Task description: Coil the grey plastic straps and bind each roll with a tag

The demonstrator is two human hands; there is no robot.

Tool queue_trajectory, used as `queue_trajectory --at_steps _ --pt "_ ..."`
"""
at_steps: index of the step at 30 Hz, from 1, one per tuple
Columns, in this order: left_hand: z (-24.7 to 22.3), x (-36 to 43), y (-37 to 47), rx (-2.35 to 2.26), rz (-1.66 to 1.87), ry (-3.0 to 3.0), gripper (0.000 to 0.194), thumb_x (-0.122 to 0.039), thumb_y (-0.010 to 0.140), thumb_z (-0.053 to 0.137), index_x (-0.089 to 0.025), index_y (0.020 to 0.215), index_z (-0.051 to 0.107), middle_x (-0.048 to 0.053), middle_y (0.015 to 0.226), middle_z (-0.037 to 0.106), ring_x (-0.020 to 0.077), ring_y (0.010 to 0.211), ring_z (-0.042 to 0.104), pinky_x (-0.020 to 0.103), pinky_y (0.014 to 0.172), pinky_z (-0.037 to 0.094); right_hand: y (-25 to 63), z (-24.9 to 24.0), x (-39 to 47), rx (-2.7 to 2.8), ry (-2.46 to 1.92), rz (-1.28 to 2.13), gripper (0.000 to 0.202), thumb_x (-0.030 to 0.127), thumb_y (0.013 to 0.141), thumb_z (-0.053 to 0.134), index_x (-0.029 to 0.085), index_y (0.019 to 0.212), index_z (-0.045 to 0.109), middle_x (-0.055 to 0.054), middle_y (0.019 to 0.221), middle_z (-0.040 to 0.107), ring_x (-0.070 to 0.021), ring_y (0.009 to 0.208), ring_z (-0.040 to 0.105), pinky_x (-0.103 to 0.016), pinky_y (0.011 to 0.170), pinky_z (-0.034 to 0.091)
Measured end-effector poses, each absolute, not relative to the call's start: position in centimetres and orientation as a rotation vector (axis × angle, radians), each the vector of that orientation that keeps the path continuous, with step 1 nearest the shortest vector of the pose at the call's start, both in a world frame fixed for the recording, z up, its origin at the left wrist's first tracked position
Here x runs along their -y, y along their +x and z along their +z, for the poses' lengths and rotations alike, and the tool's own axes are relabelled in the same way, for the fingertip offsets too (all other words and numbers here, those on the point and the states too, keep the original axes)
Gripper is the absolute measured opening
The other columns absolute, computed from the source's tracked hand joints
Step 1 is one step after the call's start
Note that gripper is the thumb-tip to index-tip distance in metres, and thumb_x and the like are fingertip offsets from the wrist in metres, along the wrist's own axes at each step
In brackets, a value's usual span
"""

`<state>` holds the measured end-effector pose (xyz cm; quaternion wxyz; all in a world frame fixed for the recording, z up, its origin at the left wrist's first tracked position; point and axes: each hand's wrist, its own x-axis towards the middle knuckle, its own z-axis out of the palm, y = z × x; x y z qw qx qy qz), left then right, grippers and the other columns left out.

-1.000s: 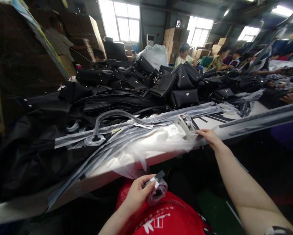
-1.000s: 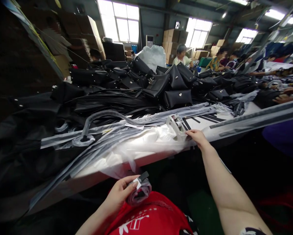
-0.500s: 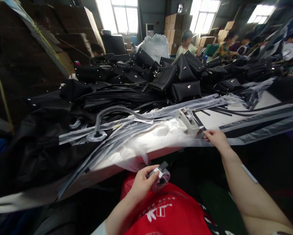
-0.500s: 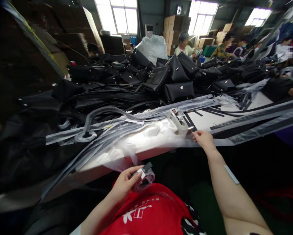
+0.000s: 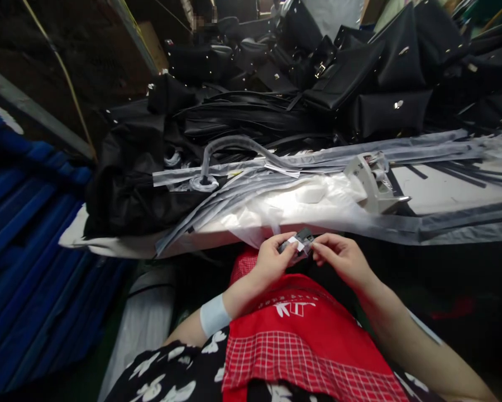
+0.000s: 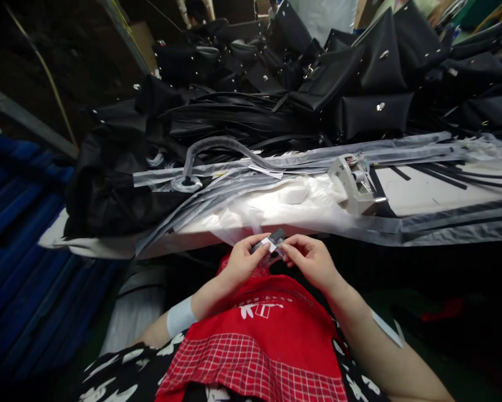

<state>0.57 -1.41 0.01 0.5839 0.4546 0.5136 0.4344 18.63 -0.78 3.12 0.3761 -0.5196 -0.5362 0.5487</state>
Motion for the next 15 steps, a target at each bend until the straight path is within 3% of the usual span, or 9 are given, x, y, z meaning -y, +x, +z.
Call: queue_trajectory --at_steps 15 --pt "-0.6 1.5 0.4 -1.222 0.988 1.148 0.036 -0.029 0.083 0.065 -0.010 0.112 0.070 0.013 0.108 0.073 0.0248 0.098 0.067 0.036 0.091 0.051 17.5 2.2 1.4 1.145 -1.142 1.726 0.026 0.043 0.077 0.074 0.017 0.076 0.070 0.001 0.057 0.062 -0.0087 0.045 0.050 -0.020 0.042 0.040"
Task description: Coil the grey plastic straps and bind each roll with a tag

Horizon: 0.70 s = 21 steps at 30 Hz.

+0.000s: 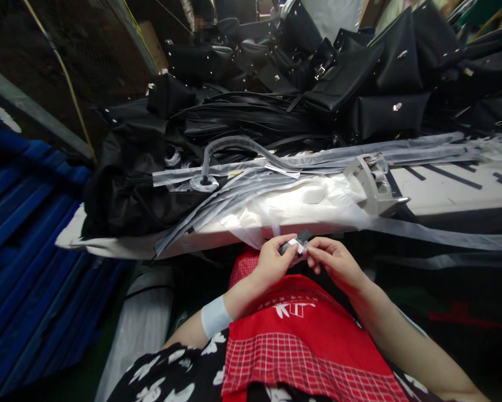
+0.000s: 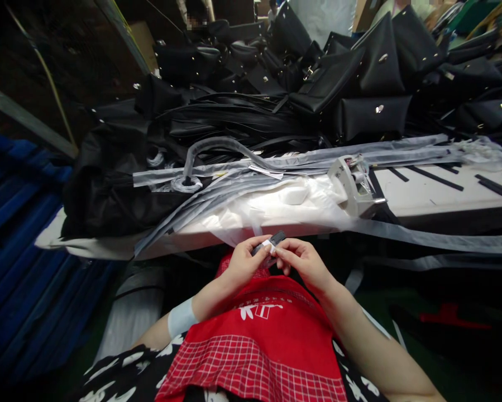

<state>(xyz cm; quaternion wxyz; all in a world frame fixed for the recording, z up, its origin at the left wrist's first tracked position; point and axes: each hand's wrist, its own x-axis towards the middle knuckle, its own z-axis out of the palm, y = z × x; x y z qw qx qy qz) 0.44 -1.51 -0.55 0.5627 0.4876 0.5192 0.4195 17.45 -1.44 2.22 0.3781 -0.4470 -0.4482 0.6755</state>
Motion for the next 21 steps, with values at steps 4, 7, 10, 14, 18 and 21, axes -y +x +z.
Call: queue_trajectory --at_steps 4,7,10,14,18,21 --pt "-0.7 1.9 0.7 -1.198 0.939 1.173 0.035 -0.031 0.083 0.065 -0.011 0.112 0.071 0.012 0.107 0.073 0.0250 0.098 0.067 0.035 0.090 0.052 17.1 2.4 1.6 1.164 -1.113 1.823 0.028 0.044 0.078 0.073 0.017 0.084 0.070 0.000 0.063 0.066 -0.0064 0.039 0.047 -0.019 0.036 0.032" --pt "-0.9 2.0 0.6 -1.194 0.956 1.133 0.036 -0.032 0.084 0.064 -0.012 0.112 0.071 0.013 0.109 0.073 0.0250 0.099 0.067 0.035 0.091 0.051 17.1 2.2 1.8 1.231 -1.167 1.835 0.031 0.046 0.078 0.072 0.016 0.085 0.070 0.000 0.064 0.066 -0.0040 0.035 0.041 -0.018 0.034 0.024" --pt "-1.0 1.8 0.2 -1.159 1.001 1.053 0.038 -0.035 0.085 0.063 -0.010 0.113 0.070 0.014 0.108 0.073 0.0242 0.097 0.067 0.034 0.089 0.052 17.2 1.9 2.0 1.223 -1.227 1.781 0.031 0.047 0.078 0.072 0.016 0.080 0.069 0.001 0.060 0.064 -0.0028 0.034 0.034 -0.019 0.033 0.020" --pt "-0.8 1.5 0.0 -1.103 1.036 0.985 0.042 -0.038 0.083 0.066 -0.009 0.113 0.069 0.015 0.108 0.073 0.0243 0.096 0.066 0.034 0.087 0.052 17.4 1.4 2.2 1.213 -1.262 1.748 0.032 0.048 0.078 0.071 0.016 0.077 0.068 0.001 0.058 0.063 -0.0030 0.034 0.033 -0.019 0.034 0.018" --pt "-0.8 1.3 0.1 -1.097 1.037 0.978 0.043 -0.040 0.082 0.067 -0.009 0.112 0.070 0.015 0.107 0.073 0.0238 0.095 0.067 0.033 0.086 0.053 17.5 1.5 2.4 1.211 -1.279 1.715 0.033 0.049 0.077 0.072 0.016 0.075 0.068 0.001 0.056 0.063 -0.0037 0.034 0.032 -0.020 0.035 0.016" --pt "-0.8 1.4 0.2 -1.123 1.033 1.017 0.042 -0.038 0.083 0.065 -0.008 0.113 0.069 0.015 0.107 0.073 0.0237 0.094 0.067 0.033 0.086 0.052 17.5 2.0 2.6 1.171 -1.235 1.748 0.030 0.046 0.078 0.072 0.016 0.076 0.068 0.001 0.056 0.062 -0.0030 0.035 0.031 -0.019 0.036 0.015"
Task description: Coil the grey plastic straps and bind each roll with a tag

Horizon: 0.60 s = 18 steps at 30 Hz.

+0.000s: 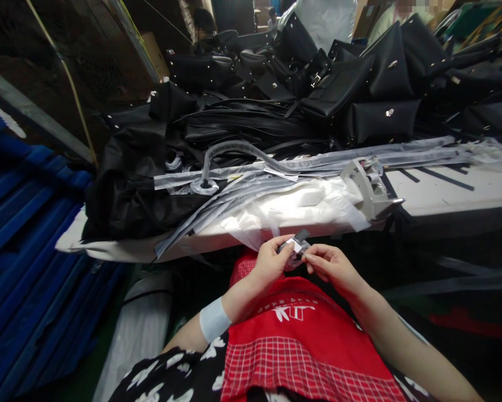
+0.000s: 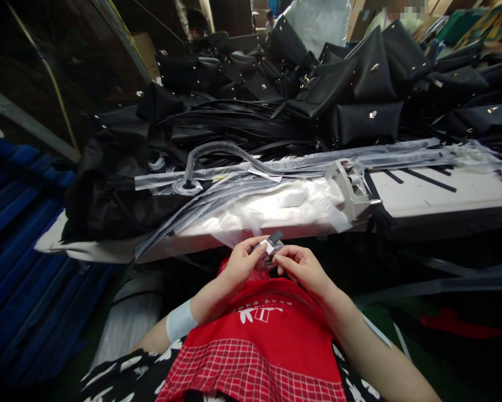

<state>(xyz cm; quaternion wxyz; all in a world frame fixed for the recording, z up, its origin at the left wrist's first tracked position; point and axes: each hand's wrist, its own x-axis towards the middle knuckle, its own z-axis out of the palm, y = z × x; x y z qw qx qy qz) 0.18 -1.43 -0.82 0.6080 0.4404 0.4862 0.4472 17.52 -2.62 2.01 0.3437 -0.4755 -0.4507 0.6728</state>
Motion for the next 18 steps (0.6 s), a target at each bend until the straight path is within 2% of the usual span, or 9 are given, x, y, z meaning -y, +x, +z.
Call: queue_trajectory --at_steps 7,11,18 --pt "-0.75 2.28 0.48 -1.159 0.926 1.210 0.035 -0.032 0.084 0.061 -0.010 0.110 0.071 0.013 0.107 0.073 0.0255 0.097 0.067 0.035 0.089 0.051 17.15 2.76 2.53 1.153 -1.121 1.830 0.028 0.042 0.078 0.073 0.016 0.088 0.069 0.001 0.064 0.064 -0.0018 0.037 0.032 -0.019 0.036 0.017" --pt "-1.00 2.31 0.38 -1.144 0.950 1.133 0.037 -0.033 0.085 0.060 -0.009 0.111 0.070 0.014 0.107 0.073 0.0244 0.095 0.067 0.034 0.087 0.052 17.08 2.58 2.46 1.266 -1.208 1.782 0.032 0.044 0.077 0.074 0.014 0.085 0.070 -0.001 0.064 0.065 -0.0019 0.036 0.033 -0.020 0.034 0.016" --pt "-0.80 1.54 -0.20 -1.037 1.018 0.947 0.040 -0.038 0.082 0.065 -0.009 0.109 0.070 0.013 0.103 0.073 0.0213 0.088 0.067 0.030 0.079 0.053 17.20 1.77 2.68 1.200 -1.273 1.729 0.035 0.048 0.074 0.074 0.014 0.079 0.069 0.000 0.058 0.063 -0.0018 0.036 0.027 -0.020 0.036 0.016"
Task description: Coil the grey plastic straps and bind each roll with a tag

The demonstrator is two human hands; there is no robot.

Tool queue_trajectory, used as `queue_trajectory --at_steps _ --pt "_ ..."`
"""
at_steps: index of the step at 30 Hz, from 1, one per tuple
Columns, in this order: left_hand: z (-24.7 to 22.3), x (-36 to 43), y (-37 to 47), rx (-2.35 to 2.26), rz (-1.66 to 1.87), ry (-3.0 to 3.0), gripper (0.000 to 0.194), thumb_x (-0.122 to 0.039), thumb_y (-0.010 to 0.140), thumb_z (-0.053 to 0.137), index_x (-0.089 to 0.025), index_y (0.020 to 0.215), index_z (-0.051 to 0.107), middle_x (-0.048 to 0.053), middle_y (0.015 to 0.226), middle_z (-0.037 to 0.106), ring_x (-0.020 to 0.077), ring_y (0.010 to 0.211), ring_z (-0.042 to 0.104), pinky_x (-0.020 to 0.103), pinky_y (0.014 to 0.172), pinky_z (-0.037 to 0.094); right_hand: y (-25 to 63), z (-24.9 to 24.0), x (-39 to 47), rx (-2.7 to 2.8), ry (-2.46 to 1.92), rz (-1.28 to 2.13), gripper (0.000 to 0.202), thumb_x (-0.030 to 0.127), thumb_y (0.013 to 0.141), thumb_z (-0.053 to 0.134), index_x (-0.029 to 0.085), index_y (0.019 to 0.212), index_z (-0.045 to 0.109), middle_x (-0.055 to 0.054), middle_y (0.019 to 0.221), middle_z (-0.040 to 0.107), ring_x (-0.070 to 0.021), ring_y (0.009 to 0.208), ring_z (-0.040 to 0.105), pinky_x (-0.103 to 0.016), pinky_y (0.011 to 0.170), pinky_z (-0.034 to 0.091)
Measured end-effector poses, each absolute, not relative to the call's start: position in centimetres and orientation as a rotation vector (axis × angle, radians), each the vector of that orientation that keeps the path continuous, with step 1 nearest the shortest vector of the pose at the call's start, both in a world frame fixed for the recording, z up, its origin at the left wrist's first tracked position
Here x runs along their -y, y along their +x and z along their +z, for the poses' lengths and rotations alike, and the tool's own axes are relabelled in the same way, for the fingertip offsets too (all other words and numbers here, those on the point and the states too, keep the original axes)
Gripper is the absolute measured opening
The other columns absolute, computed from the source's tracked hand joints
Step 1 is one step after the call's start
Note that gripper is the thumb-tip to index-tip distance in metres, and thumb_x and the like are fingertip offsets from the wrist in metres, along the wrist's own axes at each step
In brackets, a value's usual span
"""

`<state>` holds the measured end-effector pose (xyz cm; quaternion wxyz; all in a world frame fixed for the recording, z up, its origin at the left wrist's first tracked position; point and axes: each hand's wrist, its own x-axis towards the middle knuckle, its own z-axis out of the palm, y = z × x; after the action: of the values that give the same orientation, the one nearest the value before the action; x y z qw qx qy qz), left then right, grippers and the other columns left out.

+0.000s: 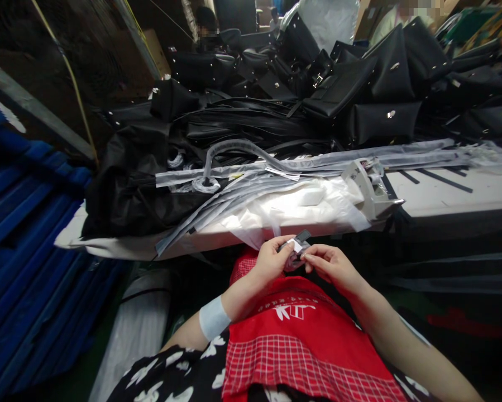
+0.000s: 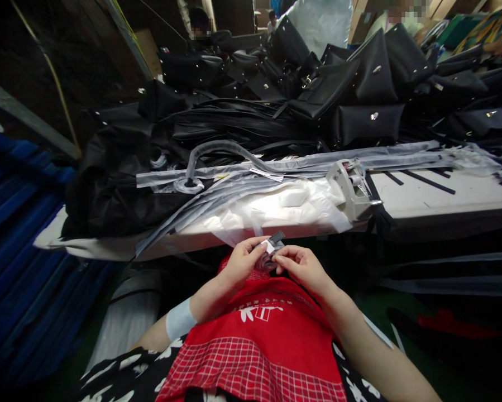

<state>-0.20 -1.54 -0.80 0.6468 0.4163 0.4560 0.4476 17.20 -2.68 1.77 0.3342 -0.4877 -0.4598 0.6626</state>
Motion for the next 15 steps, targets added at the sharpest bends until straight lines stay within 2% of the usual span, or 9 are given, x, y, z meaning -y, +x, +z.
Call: queue_trajectory --at_steps 6,12,15 --pt "-0.46 1.62 -0.13 -1.005 1.000 0.926 0.041 -0.040 0.081 0.067 -0.009 0.107 0.071 0.013 0.100 0.074 0.0205 0.084 0.067 0.030 0.076 0.053 16.91 1.95 2.55 1.177 -1.291 1.738 0.038 0.050 0.072 0.075 0.013 0.078 0.068 0.000 0.056 0.062 -0.0020 0.037 0.025 -0.021 0.037 0.010" --pt "-0.84 1.60 -0.15 -1.070 1.014 0.981 0.034 -0.033 0.084 0.063 -0.009 0.107 0.070 0.013 0.102 0.073 0.0202 0.088 0.067 0.030 0.080 0.052 16.88 2.43 2.73 1.166 -1.277 1.790 0.038 0.050 0.074 0.075 0.014 0.078 0.066 0.000 0.056 0.060 -0.0029 0.039 0.025 -0.021 0.039 0.010" --pt "-0.97 1.44 -0.17 -1.105 1.053 0.989 0.034 -0.028 0.085 0.060 -0.012 0.113 0.067 0.011 0.103 0.073 0.0181 0.088 0.066 0.028 0.081 0.052 17.04 2.64 2.79 1.135 -1.269 1.781 0.035 0.048 0.076 0.074 0.014 0.076 0.064 0.002 0.053 0.057 -0.0024 0.038 0.024 -0.021 0.040 0.010"
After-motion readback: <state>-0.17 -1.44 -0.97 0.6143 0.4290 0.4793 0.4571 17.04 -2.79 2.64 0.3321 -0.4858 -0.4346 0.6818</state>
